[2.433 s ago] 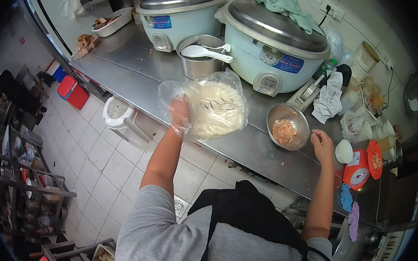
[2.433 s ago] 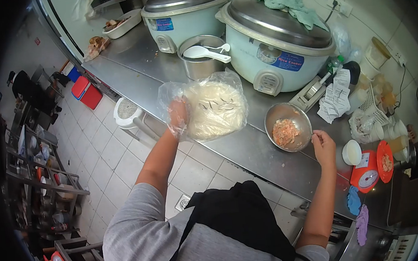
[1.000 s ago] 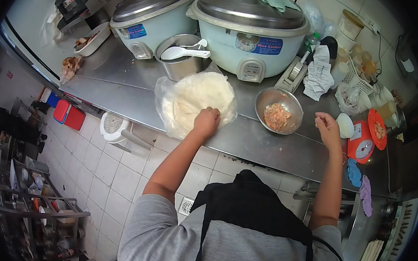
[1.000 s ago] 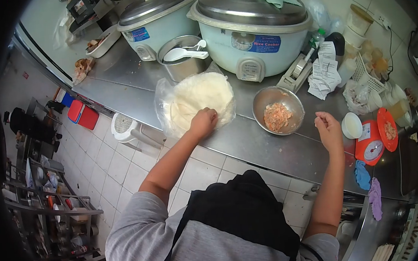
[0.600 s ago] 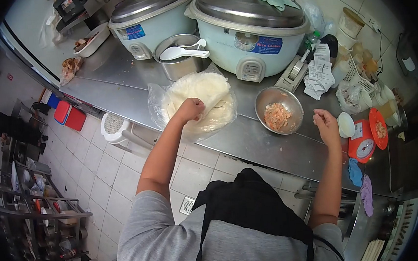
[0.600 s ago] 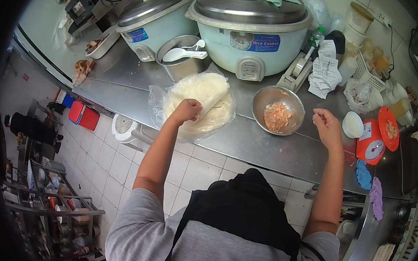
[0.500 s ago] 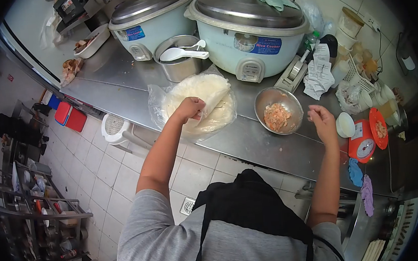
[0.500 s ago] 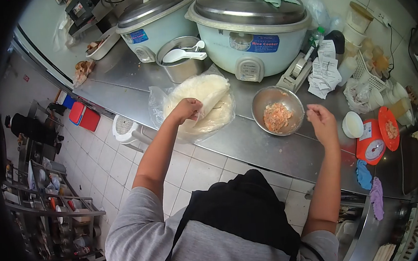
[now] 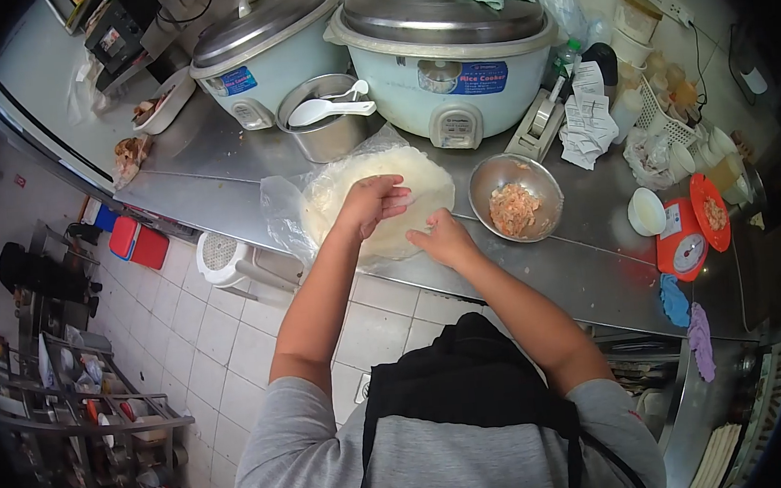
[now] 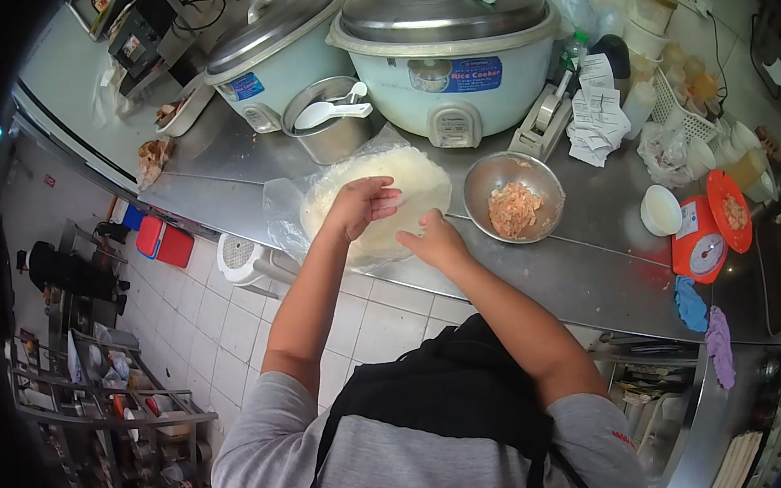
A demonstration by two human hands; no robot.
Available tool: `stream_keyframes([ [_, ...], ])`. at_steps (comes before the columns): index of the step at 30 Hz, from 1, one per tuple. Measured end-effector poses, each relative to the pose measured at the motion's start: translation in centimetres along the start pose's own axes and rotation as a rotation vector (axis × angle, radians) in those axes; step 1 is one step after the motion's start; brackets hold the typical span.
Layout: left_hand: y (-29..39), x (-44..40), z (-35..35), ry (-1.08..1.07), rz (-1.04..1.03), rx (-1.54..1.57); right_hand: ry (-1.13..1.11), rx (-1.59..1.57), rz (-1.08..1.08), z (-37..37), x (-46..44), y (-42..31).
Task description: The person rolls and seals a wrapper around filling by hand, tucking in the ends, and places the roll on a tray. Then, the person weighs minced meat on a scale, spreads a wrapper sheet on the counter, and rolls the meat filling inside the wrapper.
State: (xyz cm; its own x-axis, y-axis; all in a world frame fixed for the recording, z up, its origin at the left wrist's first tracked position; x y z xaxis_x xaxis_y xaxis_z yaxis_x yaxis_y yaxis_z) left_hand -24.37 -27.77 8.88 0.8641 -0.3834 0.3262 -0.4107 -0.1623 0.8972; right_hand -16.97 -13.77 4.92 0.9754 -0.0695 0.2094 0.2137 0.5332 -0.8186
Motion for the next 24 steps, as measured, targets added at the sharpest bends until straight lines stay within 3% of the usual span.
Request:
stream_keyframes([
  [4,3.0,1.0,0.5,0.012,-0.125,0.059,0.235,-0.031,0.082,-0.1,-1.8,1.5],
  [10,6.9,1.1,2.0,0.118,-0.350,0.182,0.010,0.470,0.549,-0.9,1.4,-1.6],
  [14,10.3,0.9,3.8,0.279,-0.619,0.293,-0.045,0.406,0.548,-1.7,1.7,-1.1],
  [19,12.7,1.6,6.1,0.378,-0.876,0.410,0.037,0.600,0.703,-2.6,2.2,-1.9],
  [24,14.9,2.5,6.2,0.393,-1.014,0.401,0.060,0.632,0.771,-5.0,2.1,-2.5],
])
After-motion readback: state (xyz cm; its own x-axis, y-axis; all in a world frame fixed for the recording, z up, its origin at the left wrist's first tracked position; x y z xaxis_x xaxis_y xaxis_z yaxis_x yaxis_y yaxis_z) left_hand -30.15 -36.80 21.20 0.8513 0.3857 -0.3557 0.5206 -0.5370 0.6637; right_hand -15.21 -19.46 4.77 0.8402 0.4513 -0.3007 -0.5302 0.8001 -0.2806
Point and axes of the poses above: each hand's wrist, its own x-axis away from the middle knuckle, its own z-axis out of the back of the hand, y = z × x, the point moved 4 cm from there along -x, towards the middle knuckle, and after that the axes turned 3 degrees about x, right-handed, at the moved point
